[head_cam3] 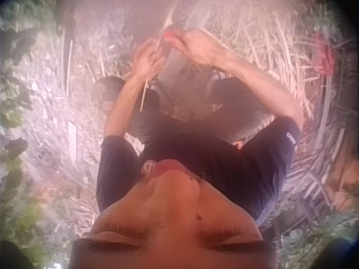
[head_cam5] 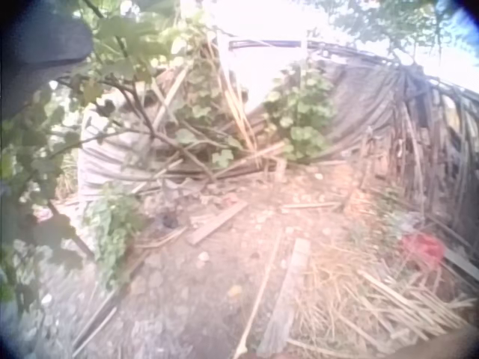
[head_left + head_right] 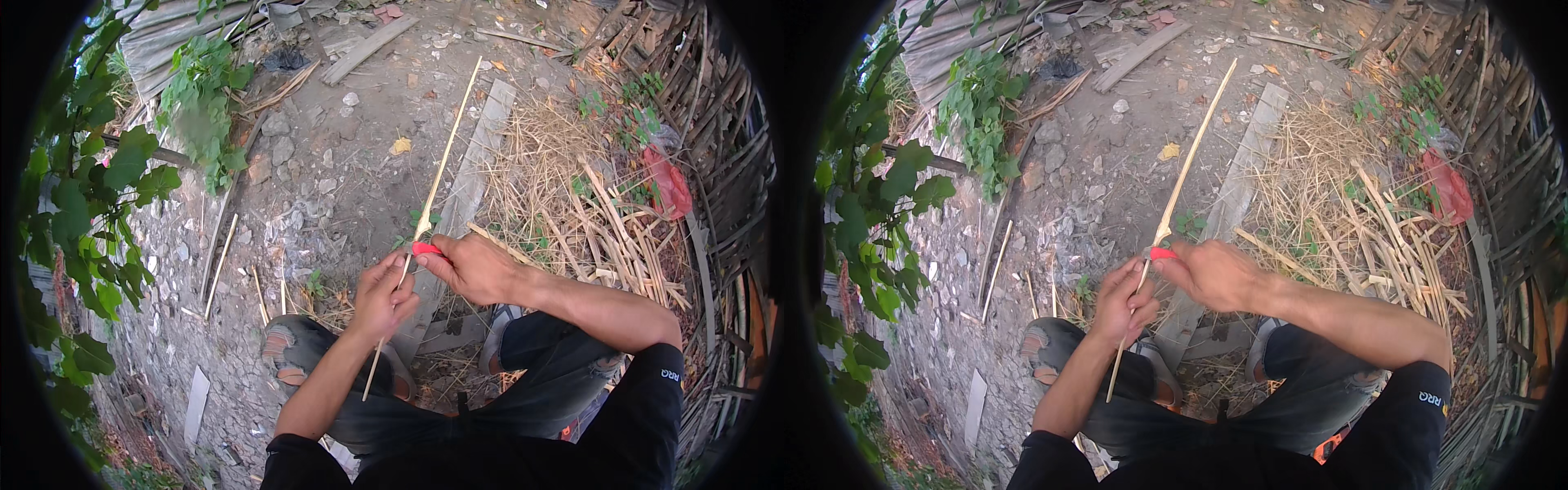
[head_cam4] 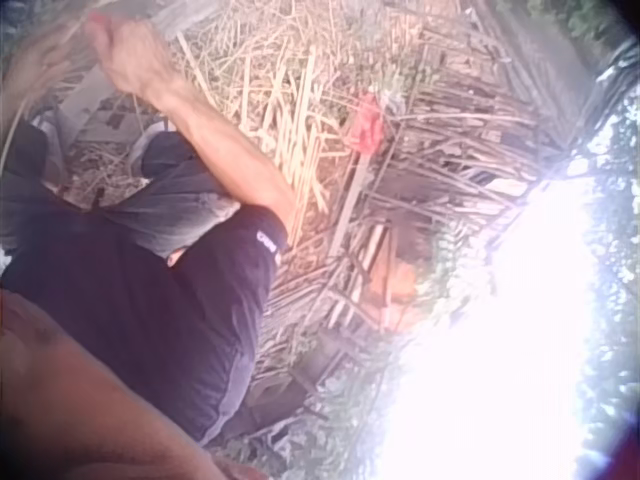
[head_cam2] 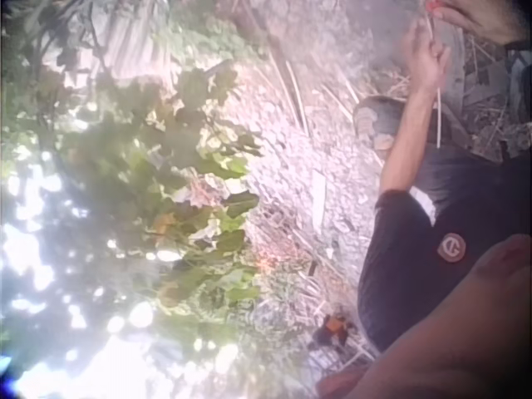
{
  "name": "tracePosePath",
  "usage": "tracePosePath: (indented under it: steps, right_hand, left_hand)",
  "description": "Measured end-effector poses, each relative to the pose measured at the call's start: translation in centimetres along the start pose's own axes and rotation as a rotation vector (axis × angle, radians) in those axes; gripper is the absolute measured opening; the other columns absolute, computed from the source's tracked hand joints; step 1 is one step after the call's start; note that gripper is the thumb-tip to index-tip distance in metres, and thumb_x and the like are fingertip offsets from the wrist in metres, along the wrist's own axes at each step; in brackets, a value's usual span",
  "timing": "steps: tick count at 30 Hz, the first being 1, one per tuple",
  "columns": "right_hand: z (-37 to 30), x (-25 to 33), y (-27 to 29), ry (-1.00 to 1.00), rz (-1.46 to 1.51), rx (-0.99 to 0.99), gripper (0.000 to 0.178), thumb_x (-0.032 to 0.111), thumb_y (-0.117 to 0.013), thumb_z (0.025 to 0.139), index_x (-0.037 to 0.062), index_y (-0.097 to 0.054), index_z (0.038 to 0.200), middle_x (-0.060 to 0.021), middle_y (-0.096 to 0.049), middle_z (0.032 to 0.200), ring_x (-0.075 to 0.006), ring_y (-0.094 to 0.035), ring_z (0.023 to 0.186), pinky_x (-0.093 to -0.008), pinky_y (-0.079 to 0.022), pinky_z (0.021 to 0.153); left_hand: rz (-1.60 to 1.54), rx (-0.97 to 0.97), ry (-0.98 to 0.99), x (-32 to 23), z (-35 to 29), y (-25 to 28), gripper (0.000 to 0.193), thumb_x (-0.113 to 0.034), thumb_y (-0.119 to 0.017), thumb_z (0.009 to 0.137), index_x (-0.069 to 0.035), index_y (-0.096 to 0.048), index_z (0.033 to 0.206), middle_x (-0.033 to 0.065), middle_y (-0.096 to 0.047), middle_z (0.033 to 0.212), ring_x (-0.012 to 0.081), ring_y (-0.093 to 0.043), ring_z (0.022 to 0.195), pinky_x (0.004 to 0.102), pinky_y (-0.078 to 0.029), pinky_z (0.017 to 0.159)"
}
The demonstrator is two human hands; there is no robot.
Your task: The person sits on the ground and uses a red utility knife to shave and smooth a long, thin bamboo strip. They hold the strip with their left hand and repeatedly scrape the blade along its length to remove the outer layer and refine its shape.
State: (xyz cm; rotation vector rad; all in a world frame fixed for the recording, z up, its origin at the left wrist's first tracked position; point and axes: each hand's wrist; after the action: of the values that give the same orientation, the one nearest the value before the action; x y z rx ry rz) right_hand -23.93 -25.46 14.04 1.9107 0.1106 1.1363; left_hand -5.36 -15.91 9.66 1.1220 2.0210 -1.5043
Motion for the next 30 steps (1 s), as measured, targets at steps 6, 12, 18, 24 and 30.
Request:
tracePosePath:
  steps: [6, 12, 18, 24, 30]
  right_hand:
    - [0.5, -0.3, -0.2, 0.015, -0.094, -0.04, 0.047, 0.042, -0.048, 0.105, -0.0033, -0.06, 0.109, -0.027, -0.067, 0.074, -0.0483, -0.067, 0.075, -0.0571, -0.052, 0.069]
    - [0.4, -0.1, -0.5, -0.028, -0.178, -0.085, 0.045, 0.041, -0.051, 0.103, -0.0016, -0.062, 0.113, -0.0264, -0.069, 0.076, -0.0465, -0.069, 0.076, -0.0566, -0.053, 0.07]
    - [0.0, -0.3, -0.7, -0.001, -0.211, -0.146, 0.043, 0.041, -0.053, 0.102, -0.0001, -0.064, 0.105, -0.0246, -0.069, 0.074, -0.0455, -0.069, 0.074, -0.0554, -0.054, 0.067]
    - [0.0, -0.6, -0.8, 0.041, -0.286, -0.195, 0.044, 0.043, -0.054, 0.102, -0.0002, -0.064, 0.1, -0.0229, -0.067, 0.068, -0.0444, -0.069, 0.069, -0.053, -0.054, 0.06]
    - [0.6, -1.1, 0.8, 0.122, -0.263, -0.058, 0.049, 0.048, -0.057, 0.1, 0.0001, -0.066, 0.093, -0.0198, -0.066, 0.069, -0.0398, -0.069, 0.07, -0.0486, -0.053, 0.063]
  left_hand:
    - [0.113, 0.003, -0.069, 0.8, 0.4, 0.7, 0.02, -0.025, -0.049, 0.108, -0.008, -0.057, 0.116, -0.0079, -0.03, 0.058, 0.0037, -0.023, 0.043, 0.0229, -0.021, 0.04]
    - [0.264, -0.12, -0.12, 1.2, 1.0, 0.0, 0.014, -0.019, -0.063, 0.103, -0.006, -0.063, 0.104, -0.01, -0.031, 0.056, 0.0011, -0.021, 0.045, 0.023, -0.018, 0.042]
    - [0.237, -0.146, -0.115, 1.6, 1.3, 0.0, 0.013, -0.018, -0.063, 0.103, -0.005, -0.064, 0.101, -0.0101, -0.031, 0.055, 0.0014, -0.02, 0.043, 0.0236, -0.018, 0.04]
    - [0.156, -0.13, -0.01, 1.0, 1.2, -0.1, 0.012, -0.019, -0.063, 0.103, -0.007, -0.063, 0.103, -0.0097, -0.03, 0.055, 0.0019, -0.022, 0.041, 0.0236, -0.018, 0.038]
    - [0.012, -0.125, 0.107, -0.3, 0.5, 0.4, 0.019, -0.022, -0.057, 0.103, -0.007, -0.06, 0.114, -0.0081, -0.031, 0.056, 0.0053, -0.029, 0.038, 0.0246, -0.021, 0.037]
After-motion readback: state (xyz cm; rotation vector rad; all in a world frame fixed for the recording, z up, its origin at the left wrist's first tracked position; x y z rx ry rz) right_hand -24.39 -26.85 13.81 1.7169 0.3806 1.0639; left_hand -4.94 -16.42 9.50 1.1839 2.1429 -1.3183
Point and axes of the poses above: each hand's wrist, its own z-axis towards the middle knuckle, its own y-axis out of the back of the hand, x = y × z
